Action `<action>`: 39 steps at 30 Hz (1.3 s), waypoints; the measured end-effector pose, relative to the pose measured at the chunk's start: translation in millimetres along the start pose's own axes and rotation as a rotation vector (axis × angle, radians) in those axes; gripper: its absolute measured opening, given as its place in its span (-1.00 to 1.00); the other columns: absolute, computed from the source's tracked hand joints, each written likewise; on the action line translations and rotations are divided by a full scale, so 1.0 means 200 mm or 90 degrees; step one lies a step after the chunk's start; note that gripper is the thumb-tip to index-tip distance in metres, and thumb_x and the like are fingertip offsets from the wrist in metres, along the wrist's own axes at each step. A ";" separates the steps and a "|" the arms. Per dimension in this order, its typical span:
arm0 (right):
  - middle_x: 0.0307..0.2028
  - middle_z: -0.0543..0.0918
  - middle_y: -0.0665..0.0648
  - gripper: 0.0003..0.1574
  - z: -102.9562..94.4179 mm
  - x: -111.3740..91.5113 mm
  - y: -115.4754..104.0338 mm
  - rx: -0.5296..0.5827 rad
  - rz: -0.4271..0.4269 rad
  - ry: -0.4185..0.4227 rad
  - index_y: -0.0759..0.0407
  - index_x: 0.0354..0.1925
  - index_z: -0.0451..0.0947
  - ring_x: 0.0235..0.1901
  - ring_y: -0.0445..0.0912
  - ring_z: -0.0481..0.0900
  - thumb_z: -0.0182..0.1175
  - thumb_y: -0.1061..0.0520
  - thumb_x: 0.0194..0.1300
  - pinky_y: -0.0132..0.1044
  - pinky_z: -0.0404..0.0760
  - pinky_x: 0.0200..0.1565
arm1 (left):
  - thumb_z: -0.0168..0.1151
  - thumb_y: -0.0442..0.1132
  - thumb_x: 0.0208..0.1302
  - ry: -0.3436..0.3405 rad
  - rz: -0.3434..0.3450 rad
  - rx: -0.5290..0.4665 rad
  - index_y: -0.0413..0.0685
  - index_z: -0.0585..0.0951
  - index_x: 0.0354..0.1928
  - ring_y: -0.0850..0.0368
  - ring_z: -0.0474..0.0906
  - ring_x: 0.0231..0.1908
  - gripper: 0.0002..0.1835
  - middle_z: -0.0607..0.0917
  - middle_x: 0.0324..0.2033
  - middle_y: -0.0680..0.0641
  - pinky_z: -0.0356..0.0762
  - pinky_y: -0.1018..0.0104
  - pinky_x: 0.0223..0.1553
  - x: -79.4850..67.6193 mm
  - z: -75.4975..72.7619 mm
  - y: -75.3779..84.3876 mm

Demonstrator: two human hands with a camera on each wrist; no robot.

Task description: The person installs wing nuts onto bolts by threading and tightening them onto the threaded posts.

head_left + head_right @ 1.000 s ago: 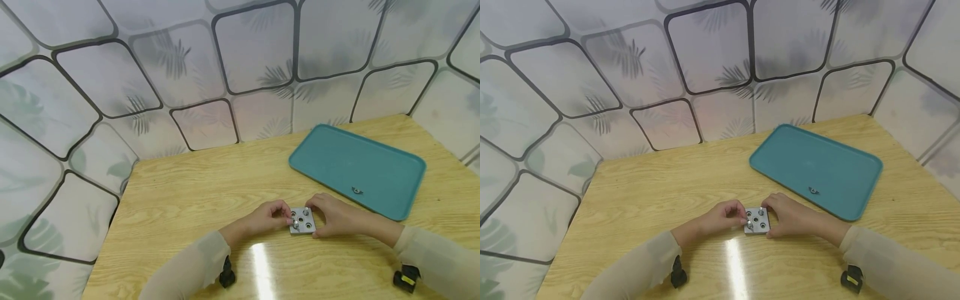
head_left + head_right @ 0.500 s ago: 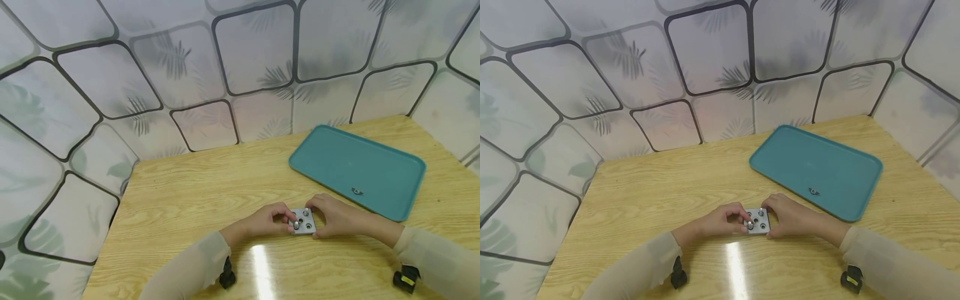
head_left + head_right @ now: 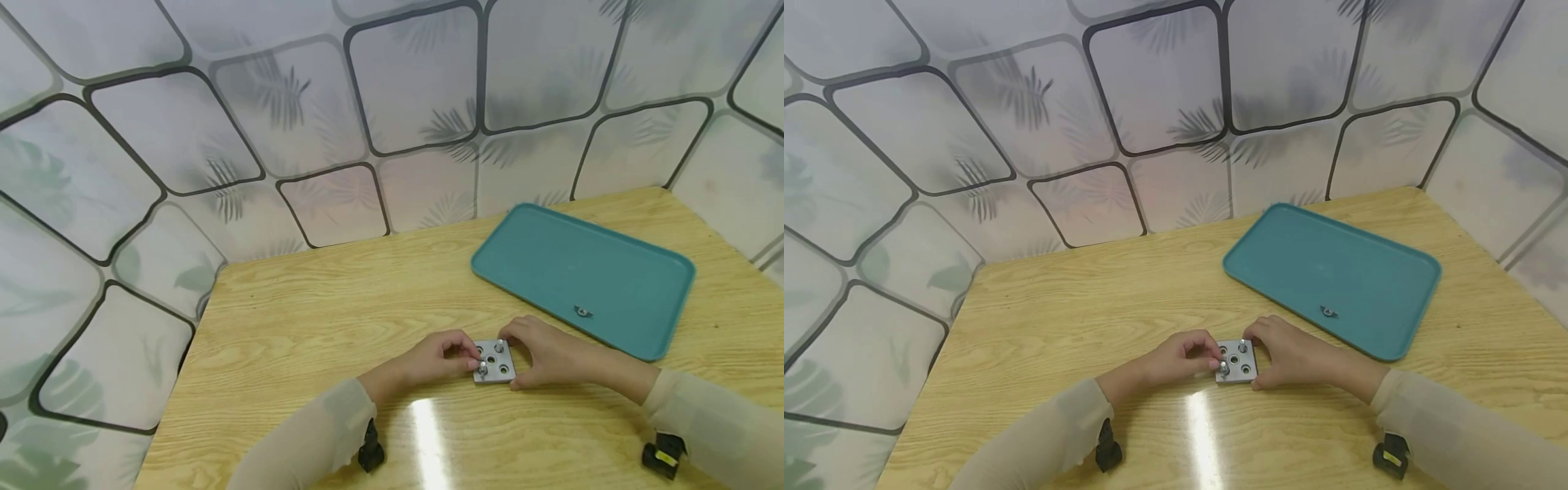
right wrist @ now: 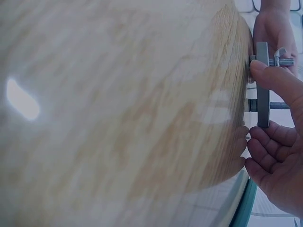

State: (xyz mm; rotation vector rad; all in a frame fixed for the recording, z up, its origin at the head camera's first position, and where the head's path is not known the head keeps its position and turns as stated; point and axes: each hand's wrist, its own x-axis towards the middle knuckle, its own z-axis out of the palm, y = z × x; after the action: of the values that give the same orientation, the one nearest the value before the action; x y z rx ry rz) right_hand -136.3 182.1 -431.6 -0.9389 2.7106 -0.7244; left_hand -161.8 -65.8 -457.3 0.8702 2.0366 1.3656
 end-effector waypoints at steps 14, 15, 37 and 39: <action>-0.13 0.54 0.03 -0.22 0.00 0.00 0.01 -0.007 -0.006 0.016 0.22 -0.04 0.48 -0.06 -0.03 0.47 0.51 -0.12 -0.17 -0.06 0.49 -0.03 | 0.35 -0.29 0.16 -0.006 0.028 0.026 -0.08 0.63 -0.09 0.36 0.41 -0.28 -0.75 0.56 -0.33 0.00 0.40 0.50 -0.16 0.00 -0.01 0.02; -0.13 0.55 0.03 -0.22 -0.01 0.00 0.01 -0.006 -0.007 0.016 0.22 -0.04 0.48 -0.06 -0.02 0.47 0.51 -0.12 -0.17 -0.06 0.49 -0.03 | 0.34 -0.29 0.17 -0.001 0.022 0.019 -0.09 0.62 -0.10 0.37 0.42 -0.28 -0.76 0.55 -0.34 0.03 0.40 0.50 -0.17 0.00 -0.01 0.02; -0.11 0.54 0.04 -0.22 0.01 0.00 0.02 0.003 -0.002 0.004 0.23 -0.02 0.47 -0.05 -0.02 0.46 0.50 -0.11 -0.14 -0.04 0.49 -0.03 | 0.44 -0.28 0.05 -0.007 0.035 0.045 -0.07 0.66 -0.10 0.36 0.43 -0.26 -0.68 0.58 -0.30 0.01 0.41 0.50 -0.14 0.00 0.00 0.01; -0.11 0.54 0.04 -0.22 0.01 0.00 0.02 0.006 -0.007 0.007 0.22 -0.02 0.47 -0.06 -0.02 0.46 0.50 -0.13 -0.14 -0.05 0.49 -0.04 | 0.46 -0.27 0.03 -0.003 0.031 0.056 -0.06 0.66 -0.10 0.36 0.41 -0.27 -0.66 0.55 -0.32 0.04 0.38 0.52 -0.16 0.00 0.01 0.02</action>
State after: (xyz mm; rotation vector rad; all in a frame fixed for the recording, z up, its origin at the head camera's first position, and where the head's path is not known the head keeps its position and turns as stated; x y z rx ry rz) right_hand -137.4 184.4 -435.1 -0.9517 2.7117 -0.7464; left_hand -160.1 -63.8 -454.6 0.9668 2.0989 1.3066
